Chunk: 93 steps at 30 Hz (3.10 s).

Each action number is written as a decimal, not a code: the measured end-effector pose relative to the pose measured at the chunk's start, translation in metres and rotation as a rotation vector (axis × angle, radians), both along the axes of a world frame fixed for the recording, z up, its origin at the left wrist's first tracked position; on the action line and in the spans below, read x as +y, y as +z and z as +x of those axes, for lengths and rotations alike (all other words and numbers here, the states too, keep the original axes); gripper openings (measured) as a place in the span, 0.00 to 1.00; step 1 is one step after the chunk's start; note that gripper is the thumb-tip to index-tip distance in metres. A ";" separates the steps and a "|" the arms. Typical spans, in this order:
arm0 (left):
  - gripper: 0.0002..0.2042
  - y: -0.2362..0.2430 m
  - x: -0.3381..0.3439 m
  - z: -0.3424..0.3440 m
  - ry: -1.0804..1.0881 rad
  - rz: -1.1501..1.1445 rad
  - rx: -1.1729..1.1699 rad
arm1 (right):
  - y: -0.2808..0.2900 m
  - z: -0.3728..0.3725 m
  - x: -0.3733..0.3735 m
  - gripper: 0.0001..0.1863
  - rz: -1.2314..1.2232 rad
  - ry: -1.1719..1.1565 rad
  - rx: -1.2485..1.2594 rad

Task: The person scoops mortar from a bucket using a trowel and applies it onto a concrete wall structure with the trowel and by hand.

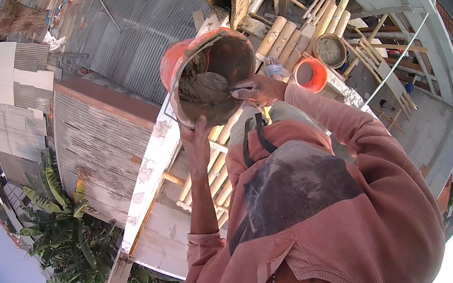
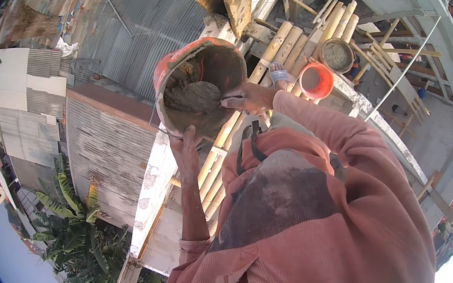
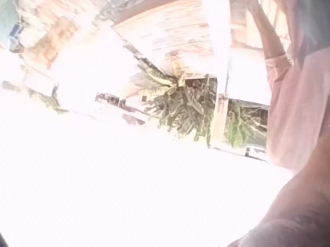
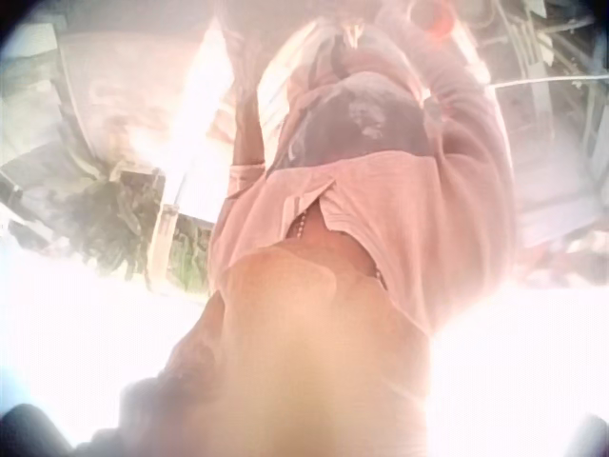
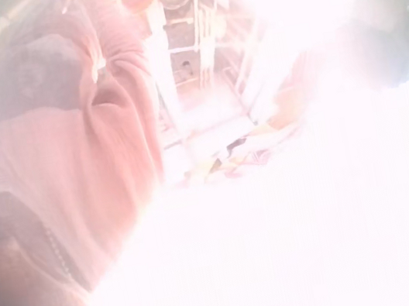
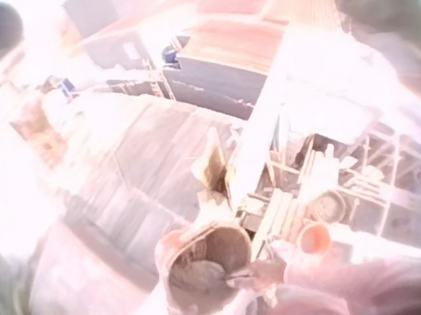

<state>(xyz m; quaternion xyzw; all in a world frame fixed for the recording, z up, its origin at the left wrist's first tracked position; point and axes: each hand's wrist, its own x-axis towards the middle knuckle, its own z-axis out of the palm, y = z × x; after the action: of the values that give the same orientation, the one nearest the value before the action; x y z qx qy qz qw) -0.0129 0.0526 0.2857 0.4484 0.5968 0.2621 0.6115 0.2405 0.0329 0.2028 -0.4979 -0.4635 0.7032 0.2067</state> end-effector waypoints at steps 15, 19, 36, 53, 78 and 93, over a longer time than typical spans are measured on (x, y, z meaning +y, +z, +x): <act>0.19 -0.069 -0.047 -0.087 0.806 -0.173 -0.316 | 0.034 0.053 0.039 0.20 -0.462 -0.249 0.622; 0.23 -0.076 -0.085 -0.106 0.989 -0.237 -0.227 | -0.090 0.075 0.062 0.20 -0.693 -0.660 1.012; 0.18 -0.075 -0.078 -0.021 0.738 -0.344 -0.160 | -0.008 0.045 0.018 0.14 -0.405 0.071 -0.041; 0.23 -0.057 -0.028 -0.036 0.268 -0.222 -0.038 | 0.052 -0.009 0.049 0.24 0.665 0.411 -0.755; 0.21 -0.059 -0.014 -0.013 0.316 -0.142 -0.117 | 0.036 -0.023 0.038 0.26 0.757 0.567 -1.104; 0.24 -0.073 -0.026 -0.005 0.356 -0.193 -0.100 | 0.063 -0.023 0.049 0.23 0.530 0.554 -0.926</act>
<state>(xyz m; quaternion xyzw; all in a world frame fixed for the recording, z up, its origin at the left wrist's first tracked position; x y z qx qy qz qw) -0.0174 0.0266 0.2123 0.2616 0.6579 0.3297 0.6245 0.2179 0.0815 0.2661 -0.5447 -0.7773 0.3015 -0.0907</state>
